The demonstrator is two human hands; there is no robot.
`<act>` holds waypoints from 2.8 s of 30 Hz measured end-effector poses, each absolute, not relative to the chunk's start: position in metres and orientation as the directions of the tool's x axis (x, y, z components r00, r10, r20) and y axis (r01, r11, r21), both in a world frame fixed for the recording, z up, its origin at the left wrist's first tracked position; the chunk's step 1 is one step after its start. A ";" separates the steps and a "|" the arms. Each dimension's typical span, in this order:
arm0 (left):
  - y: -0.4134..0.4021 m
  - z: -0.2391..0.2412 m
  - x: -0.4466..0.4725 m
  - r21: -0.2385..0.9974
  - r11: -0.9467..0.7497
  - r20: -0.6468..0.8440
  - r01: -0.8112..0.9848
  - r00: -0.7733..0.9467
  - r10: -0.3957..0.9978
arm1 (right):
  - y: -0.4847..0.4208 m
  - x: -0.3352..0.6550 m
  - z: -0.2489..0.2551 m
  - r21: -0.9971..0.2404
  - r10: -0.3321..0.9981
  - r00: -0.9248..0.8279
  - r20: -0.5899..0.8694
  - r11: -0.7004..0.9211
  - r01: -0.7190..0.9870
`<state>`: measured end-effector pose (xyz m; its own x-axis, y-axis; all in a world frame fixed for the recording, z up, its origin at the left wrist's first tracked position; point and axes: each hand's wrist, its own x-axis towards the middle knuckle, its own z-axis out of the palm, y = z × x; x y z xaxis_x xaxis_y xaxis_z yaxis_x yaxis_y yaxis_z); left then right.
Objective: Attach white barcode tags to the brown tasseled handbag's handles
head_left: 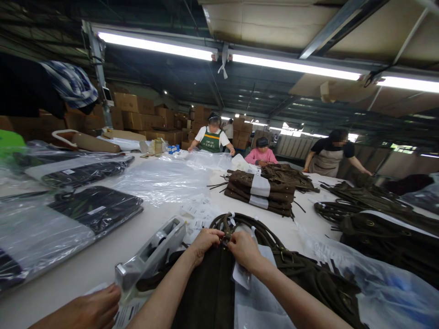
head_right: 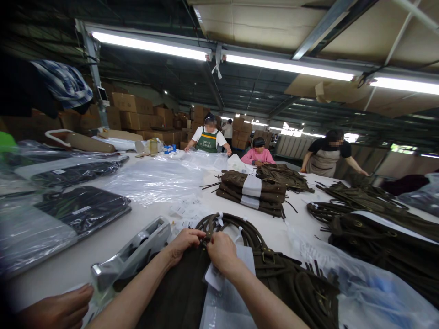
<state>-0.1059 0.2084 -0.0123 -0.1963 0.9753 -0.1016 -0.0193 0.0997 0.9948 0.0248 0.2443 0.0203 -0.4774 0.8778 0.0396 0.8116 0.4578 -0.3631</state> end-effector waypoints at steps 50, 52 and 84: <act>0.199 -0.030 -0.114 0.954 -0.107 -0.008 -0.279 -0.381 0.924 | 0.246 -0.001 -0.007 -0.635 0.864 -0.499 0.068 0.423 0.646; 0.197 -0.026 -0.114 0.958 -0.101 0.000 -0.270 -0.349 0.937 | 0.249 0.002 -0.002 -0.697 0.852 -0.523 0.031 0.393 0.599; 0.140 -0.004 -0.109 0.931 -0.131 0.032 -0.341 -0.280 0.959 | 0.210 0.041 0.026 -0.796 0.609 -0.589 -0.531 -0.597 0.101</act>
<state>-0.1085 0.1397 -0.0039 -0.2805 0.9593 0.0320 -0.3413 -0.1308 0.9308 0.0407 0.2096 0.0258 -0.5894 0.6091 -0.5307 0.1005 -0.5965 -0.7963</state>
